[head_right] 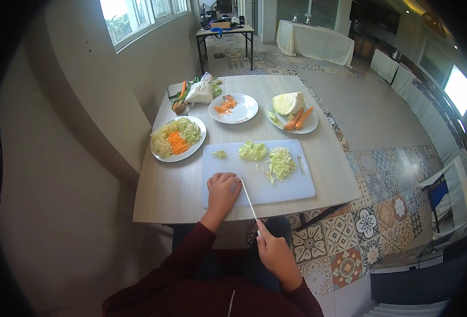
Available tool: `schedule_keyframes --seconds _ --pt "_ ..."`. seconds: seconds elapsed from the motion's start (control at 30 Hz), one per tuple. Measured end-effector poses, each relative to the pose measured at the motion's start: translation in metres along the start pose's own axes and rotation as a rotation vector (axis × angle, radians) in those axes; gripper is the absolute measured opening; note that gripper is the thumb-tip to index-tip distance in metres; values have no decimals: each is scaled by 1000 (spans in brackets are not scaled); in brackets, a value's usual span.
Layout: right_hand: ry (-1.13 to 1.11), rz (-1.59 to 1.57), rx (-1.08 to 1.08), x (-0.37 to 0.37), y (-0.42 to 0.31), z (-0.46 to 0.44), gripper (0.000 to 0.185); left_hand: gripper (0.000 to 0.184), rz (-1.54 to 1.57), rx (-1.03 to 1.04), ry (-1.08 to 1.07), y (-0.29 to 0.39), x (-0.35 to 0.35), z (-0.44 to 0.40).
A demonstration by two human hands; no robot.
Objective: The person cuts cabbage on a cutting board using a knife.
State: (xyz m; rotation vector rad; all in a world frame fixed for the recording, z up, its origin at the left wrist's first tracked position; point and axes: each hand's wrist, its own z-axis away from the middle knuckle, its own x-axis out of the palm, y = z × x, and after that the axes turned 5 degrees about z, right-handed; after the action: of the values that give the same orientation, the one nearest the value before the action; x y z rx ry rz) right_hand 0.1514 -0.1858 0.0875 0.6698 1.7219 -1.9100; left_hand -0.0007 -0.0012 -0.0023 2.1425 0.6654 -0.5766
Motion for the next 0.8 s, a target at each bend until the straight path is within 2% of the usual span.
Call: schedule_keyframes --seconds 0.37,0.57,0.8 --pt "51 73 -27 11 1 -17 44 7 42 3 1 -2 1 3" --pt "45 -103 0 13 12 -10 46 8 55 -27 -6 -4 2 3" --pt "46 -117 -38 12 6 -8 47 7 67 -48 1 -3 0 2"
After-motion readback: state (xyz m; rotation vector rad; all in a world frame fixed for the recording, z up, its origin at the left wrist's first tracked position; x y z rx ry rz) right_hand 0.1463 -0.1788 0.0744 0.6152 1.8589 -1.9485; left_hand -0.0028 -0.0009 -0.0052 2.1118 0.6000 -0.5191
